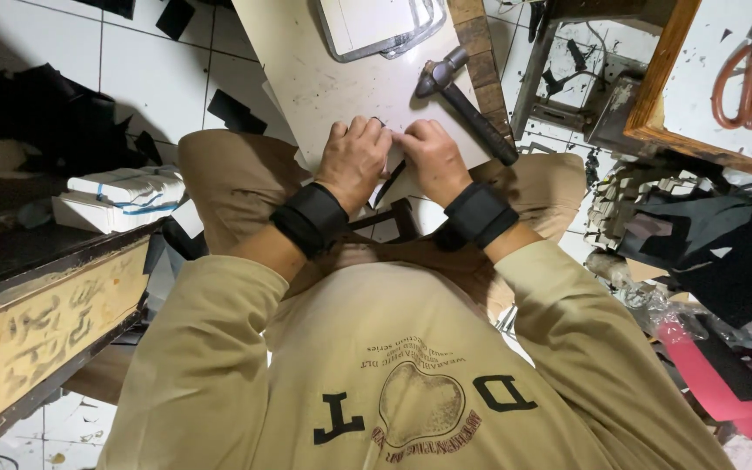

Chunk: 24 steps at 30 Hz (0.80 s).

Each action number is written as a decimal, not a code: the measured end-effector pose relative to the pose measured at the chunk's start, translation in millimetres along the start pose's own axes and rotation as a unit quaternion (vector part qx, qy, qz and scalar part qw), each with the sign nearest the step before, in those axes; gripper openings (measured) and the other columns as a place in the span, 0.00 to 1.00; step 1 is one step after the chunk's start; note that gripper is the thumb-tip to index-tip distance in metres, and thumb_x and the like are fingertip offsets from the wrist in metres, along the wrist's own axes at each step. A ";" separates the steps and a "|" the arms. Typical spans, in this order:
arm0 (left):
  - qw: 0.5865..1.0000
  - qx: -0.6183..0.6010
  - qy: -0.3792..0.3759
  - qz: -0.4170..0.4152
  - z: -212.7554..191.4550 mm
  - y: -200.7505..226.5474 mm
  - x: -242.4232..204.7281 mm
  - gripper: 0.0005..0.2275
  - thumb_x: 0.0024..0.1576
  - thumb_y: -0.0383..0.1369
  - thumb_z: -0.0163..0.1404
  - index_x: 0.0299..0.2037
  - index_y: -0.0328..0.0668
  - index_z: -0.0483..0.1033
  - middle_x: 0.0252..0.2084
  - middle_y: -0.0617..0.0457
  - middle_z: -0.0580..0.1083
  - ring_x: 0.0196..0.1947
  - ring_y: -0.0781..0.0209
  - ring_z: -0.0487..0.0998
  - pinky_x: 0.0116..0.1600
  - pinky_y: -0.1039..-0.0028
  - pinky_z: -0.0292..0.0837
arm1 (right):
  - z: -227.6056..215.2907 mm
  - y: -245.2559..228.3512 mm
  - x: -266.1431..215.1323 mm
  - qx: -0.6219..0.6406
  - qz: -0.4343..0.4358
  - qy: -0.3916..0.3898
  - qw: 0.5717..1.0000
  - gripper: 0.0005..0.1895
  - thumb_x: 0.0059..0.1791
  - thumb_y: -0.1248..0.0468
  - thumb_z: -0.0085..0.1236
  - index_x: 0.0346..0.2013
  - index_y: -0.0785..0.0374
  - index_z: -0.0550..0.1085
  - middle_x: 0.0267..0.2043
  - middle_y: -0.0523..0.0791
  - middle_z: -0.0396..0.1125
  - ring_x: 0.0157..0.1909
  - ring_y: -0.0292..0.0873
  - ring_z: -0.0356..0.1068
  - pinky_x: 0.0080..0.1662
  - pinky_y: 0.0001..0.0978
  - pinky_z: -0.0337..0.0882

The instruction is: The person assembles leather components by aligning a frame on a paper template, then securing the frame by hitting it with a hammer while holding it in place by hand.

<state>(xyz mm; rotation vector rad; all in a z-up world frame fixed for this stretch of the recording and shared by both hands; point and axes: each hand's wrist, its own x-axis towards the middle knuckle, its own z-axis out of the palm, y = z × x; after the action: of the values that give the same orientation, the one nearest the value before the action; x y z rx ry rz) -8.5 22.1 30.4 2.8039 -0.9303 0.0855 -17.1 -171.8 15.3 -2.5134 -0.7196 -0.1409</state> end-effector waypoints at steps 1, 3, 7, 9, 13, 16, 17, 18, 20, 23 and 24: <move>1.000 0.001 0.001 0.000 -2.7 -0.5 1.1 0.20 0.45 0.41 0.64 0.45 0.46 0.75 0.43 0.55 0.69 0.49 0.57 0.69 0.52 0.64 0.60 | -2.3 0.7 -0.4 -0.001 -0.001 0.001 1.000 0.16 0.45 0.76 0.56 0.47 0.67 0.77 0.40 0.50 0.66 0.44 0.53 0.67 0.47 0.42 0.70; 0.999 -0.029 -0.027 -0.008 -6.9 0.9 -0.5 0.20 0.46 0.42 0.64 0.45 0.45 0.75 0.43 0.54 0.69 0.50 0.56 0.69 0.53 0.62 0.60 | -6.4 0.9 -3.7 0.077 0.023 0.006 0.997 0.17 0.45 0.76 0.54 0.48 0.66 0.78 0.41 0.49 0.68 0.45 0.53 0.68 0.47 0.41 0.70; 1.000 -0.011 -0.003 0.007 -5.0 1.5 0.4 0.19 0.48 0.39 0.63 0.47 0.47 0.75 0.43 0.53 0.69 0.50 0.56 0.68 0.51 0.63 0.59 | -8.5 -0.5 -4.3 0.001 -0.022 0.011 1.000 0.17 0.45 0.75 0.56 0.48 0.69 0.77 0.42 0.51 0.67 0.45 0.54 0.67 0.49 0.42 0.70; 1.000 -0.004 -0.021 -0.004 -2.5 1.9 -0.7 0.17 0.48 0.39 0.62 0.47 0.48 0.75 0.43 0.53 0.69 0.49 0.56 0.68 0.53 0.60 0.59 | -7.9 5.2 -6.0 -0.009 -0.028 -0.010 1.000 0.17 0.44 0.75 0.56 0.47 0.68 0.78 0.42 0.50 0.68 0.45 0.53 0.68 0.48 0.42 0.70; 1.000 -0.029 -0.011 0.002 -0.7 2.8 -3.8 0.21 0.47 0.39 0.62 0.51 0.47 0.75 0.43 0.52 0.69 0.49 0.55 0.68 0.51 0.61 0.58 | -14.3 0.7 -10.7 0.057 0.005 -0.018 0.998 0.18 0.43 0.76 0.56 0.47 0.67 0.79 0.40 0.50 0.68 0.45 0.54 0.68 0.47 0.42 0.70; 0.999 -0.030 -0.031 0.003 -1.6 1.9 -0.9 0.17 0.50 0.38 0.62 0.48 0.50 0.75 0.44 0.53 0.68 0.51 0.55 0.68 0.53 0.61 0.59 | -16.8 0.2 -8.6 -0.027 -0.036 0.003 0.999 0.15 0.46 0.75 0.59 0.48 0.67 0.79 0.40 0.49 0.68 0.43 0.52 0.67 0.47 0.41 0.69; 0.999 -0.029 -0.029 0.003 -1.5 2.0 -0.7 0.18 0.49 0.38 0.62 0.49 0.50 0.75 0.44 0.52 0.68 0.50 0.55 0.68 0.52 0.61 0.59 | -17.7 1.6 -8.7 0.002 -0.029 -0.001 1.000 0.16 0.44 0.75 0.58 0.46 0.66 0.79 0.40 0.49 0.68 0.43 0.53 0.68 0.47 0.42 0.69; 0.999 -0.029 -0.028 0.002 -0.8 3.3 -1.0 0.18 0.48 0.38 0.62 0.49 0.50 0.76 0.43 0.51 0.68 0.50 0.54 0.68 0.51 0.60 0.59 | -19.0 3.4 -9.7 0.031 -0.023 -0.008 0.999 0.17 0.41 0.75 0.57 0.44 0.65 0.79 0.40 0.48 0.69 0.44 0.53 0.68 0.47 0.42 0.69; 0.999 -0.028 -0.028 0.000 1.6 3.3 -0.9 0.18 0.49 0.38 0.62 0.49 0.50 0.76 0.43 0.51 0.68 0.50 0.54 0.68 0.52 0.60 0.59 | -16.6 2.5 -12.2 0.005 -0.028 -0.006 1.000 0.15 0.43 0.74 0.57 0.44 0.64 0.79 0.39 0.48 0.68 0.43 0.52 0.68 0.47 0.41 0.69; 0.999 -0.033 -0.025 0.000 3.4 2.5 -0.7 0.18 0.49 0.38 0.62 0.50 0.49 0.76 0.43 0.51 0.68 0.50 0.54 0.68 0.52 0.60 0.59 | -18.0 0.4 -11.3 -0.035 -0.043 -0.004 0.998 0.12 0.46 0.73 0.57 0.44 0.64 0.78 0.39 0.48 0.68 0.43 0.51 0.67 0.47 0.41 0.69; 0.999 -0.040 -0.023 0.002 3.8 2.3 -1.4 0.19 0.48 0.38 0.62 0.50 0.49 0.76 0.43 0.51 0.68 0.49 0.54 0.68 0.51 0.60 0.60 | -18.8 -0.7 -10.6 -0.049 -0.053 -0.007 0.997 0.11 0.47 0.73 0.57 0.44 0.64 0.78 0.39 0.48 0.68 0.43 0.51 0.67 0.46 0.41 0.69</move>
<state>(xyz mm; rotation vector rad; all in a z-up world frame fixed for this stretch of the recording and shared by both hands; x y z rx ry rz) -10.9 20.4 26.9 2.7417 -0.9288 -0.0148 -25.7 -185.8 29.3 -2.5723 -0.8716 -0.2003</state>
